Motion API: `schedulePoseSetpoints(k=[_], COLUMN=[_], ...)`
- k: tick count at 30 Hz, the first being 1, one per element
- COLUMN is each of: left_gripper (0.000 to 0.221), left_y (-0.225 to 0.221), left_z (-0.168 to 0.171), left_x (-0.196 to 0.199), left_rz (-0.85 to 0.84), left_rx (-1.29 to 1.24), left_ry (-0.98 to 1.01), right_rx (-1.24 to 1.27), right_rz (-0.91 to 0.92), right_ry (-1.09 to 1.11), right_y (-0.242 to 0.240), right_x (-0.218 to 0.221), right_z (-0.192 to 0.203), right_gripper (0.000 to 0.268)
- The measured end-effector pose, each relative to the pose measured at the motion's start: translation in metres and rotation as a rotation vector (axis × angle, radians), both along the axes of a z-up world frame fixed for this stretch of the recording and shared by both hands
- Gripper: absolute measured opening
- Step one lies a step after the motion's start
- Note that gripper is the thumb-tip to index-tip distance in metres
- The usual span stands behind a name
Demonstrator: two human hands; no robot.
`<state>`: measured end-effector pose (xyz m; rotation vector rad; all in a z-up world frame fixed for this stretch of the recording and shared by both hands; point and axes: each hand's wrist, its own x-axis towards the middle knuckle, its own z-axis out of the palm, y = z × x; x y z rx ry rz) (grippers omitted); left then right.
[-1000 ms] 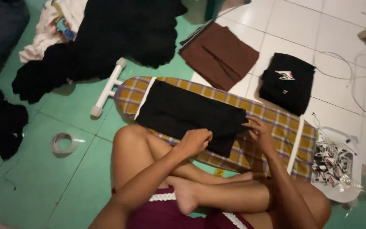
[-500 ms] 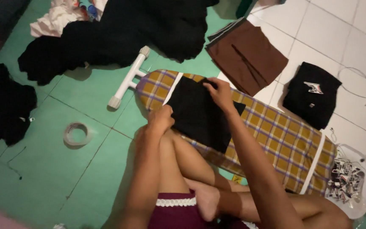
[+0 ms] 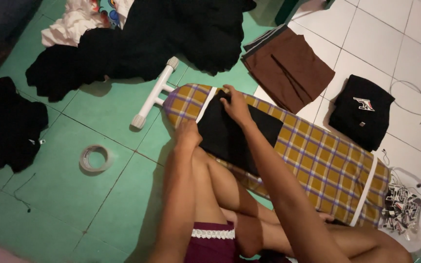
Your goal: The person smooths a brown cloth and a black shirt on a small ironing board, folds the black shirt into a rectangle, and places a tag on top of the folded shirt.
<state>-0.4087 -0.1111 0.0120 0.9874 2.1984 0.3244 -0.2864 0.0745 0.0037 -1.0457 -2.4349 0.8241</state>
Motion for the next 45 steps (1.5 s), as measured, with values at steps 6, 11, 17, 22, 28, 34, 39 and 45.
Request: schedulePoseSetpoints(k=[6, 11, 17, 22, 28, 34, 39, 45], left_gripper=[0.041, 0.034, 0.032, 0.029, 0.027, 0.029, 0.040, 0.034], left_y=[-0.015, -0.017, 0.012, 0.032, 0.096, 0.116, 0.085, 0.045], left_z=[0.047, 0.075, 0.088, 0.146, 0.164, 0.210, 0.162, -0.005], left_x=[0.005, 0.026, 0.096, 0.137, 0.169, 0.194, 0.185, 0.163], left_rz=[-0.011, 0.069, -0.004, -0.176, -0.248, -0.193, -0.304, -0.649], left_rx=[0.005, 0.635, 1.012, 1.228, 1.219, 1.337, 1.335, 1.097], left_ry=[0.011, -0.209, -0.583, -0.546, -0.364, -0.337, -0.151, -0.256], right_rx=[-0.004, -0.096, -0.201, -0.146, -0.039, 0.094, 0.088, -0.055], right_rz=[0.088, -0.152, -0.318, -0.330, -0.479, -0.481, -0.365, -0.162], right_ry=[0.020, 0.269, 0.574, 0.660, 0.621, 0.726, 0.654, 0.138], right_y=[-0.005, -0.029, -0.063, -0.072, -0.034, -0.029, -0.052, -0.085], right_x=[0.046, 0.180, 0.322, 0.376, 0.383, 0.384, 0.400, 0.418], right_z=[0.036, 0.039, 0.042, 0.109, 0.142, 0.192, 0.167, 0.110], right_gripper=[0.031, 0.017, 0.027, 0.030, 0.026, 0.026, 0.027, 0.025])
